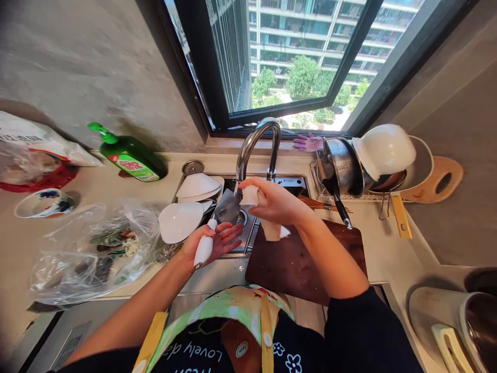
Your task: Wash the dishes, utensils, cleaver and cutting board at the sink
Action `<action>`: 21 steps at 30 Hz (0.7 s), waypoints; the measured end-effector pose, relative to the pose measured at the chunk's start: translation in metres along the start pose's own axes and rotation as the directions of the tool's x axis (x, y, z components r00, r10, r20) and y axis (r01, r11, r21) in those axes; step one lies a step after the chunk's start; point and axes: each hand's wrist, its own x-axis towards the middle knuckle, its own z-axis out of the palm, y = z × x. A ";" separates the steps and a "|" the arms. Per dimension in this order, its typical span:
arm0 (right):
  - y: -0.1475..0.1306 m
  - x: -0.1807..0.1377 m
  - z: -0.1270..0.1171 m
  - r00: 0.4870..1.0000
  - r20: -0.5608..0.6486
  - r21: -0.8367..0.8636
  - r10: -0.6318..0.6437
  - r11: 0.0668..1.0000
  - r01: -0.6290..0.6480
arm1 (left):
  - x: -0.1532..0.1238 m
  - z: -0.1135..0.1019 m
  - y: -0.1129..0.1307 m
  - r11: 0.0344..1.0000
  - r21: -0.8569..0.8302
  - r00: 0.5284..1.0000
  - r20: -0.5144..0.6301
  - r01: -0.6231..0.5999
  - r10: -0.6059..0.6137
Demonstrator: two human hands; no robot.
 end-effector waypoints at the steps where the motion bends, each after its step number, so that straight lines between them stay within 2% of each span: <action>1: -0.007 0.004 -0.002 1.000 -0.007 -0.069 -0.025 0.997 0.025 | -0.001 0.004 0.001 1.000 0.005 1.000 -0.002 -0.006 0.006; 3: -0.017 0.018 -0.007 0.994 -0.066 -0.162 -0.089 0.984 0.077 | -0.002 0.011 0.003 0.999 0.021 0.999 -0.025 -0.024 0.024; 5: -0.022 0.042 -0.016 0.964 -0.200 -0.180 -0.175 0.974 0.139 | -0.002 0.018 0.005 0.998 0.040 0.998 -0.044 -0.049 0.051; 8: -0.017 0.088 -0.043 0.835 -0.483 -0.134 -0.265 0.964 0.229 | -0.004 0.028 0.010 0.994 0.061 0.995 -0.029 -0.091 0.093; 10: -0.005 0.115 -0.063 0.761 -0.597 -0.060 -0.253 0.960 0.272 | -0.007 0.032 0.015 0.991 0.074 0.994 -0.010 -0.109 0.110; 12: 0.011 0.131 -0.077 0.731 -0.670 0.079 -0.128 0.967 0.242 | -0.009 0.035 0.020 0.988 0.091 0.992 -0.008 -0.121 0.122; 14: 0.028 0.134 -0.078 0.710 -0.700 0.261 0.080 0.954 0.150 | -0.012 0.038 0.026 0.985 0.116 0.990 -0.030 -0.130 0.134; 17: 0.050 0.122 -0.067 0.684 -0.622 0.480 0.381 0.876 -0.051 | -0.014 0.043 0.038 0.977 0.153 0.985 -0.059 -0.150 0.161; 19: 0.057 0.111 -0.059 0.657 -0.585 0.489 0.475 0.853 -0.182 | -0.014 0.048 0.045 0.971 0.169 0.981 -0.066 -0.170 0.184; 20: 0.059 0.106 -0.056 0.628 -0.620 0.437 0.470 0.872 -0.221 | -0.014 0.051 0.049 0.968 0.176 0.978 -0.072 -0.179 0.194; 21: 0.059 0.102 -0.055 0.594 -0.691 0.342 0.412 0.910 -0.234 | -0.013 0.054 0.052 0.966 0.181 0.976 -0.082 -0.185 0.203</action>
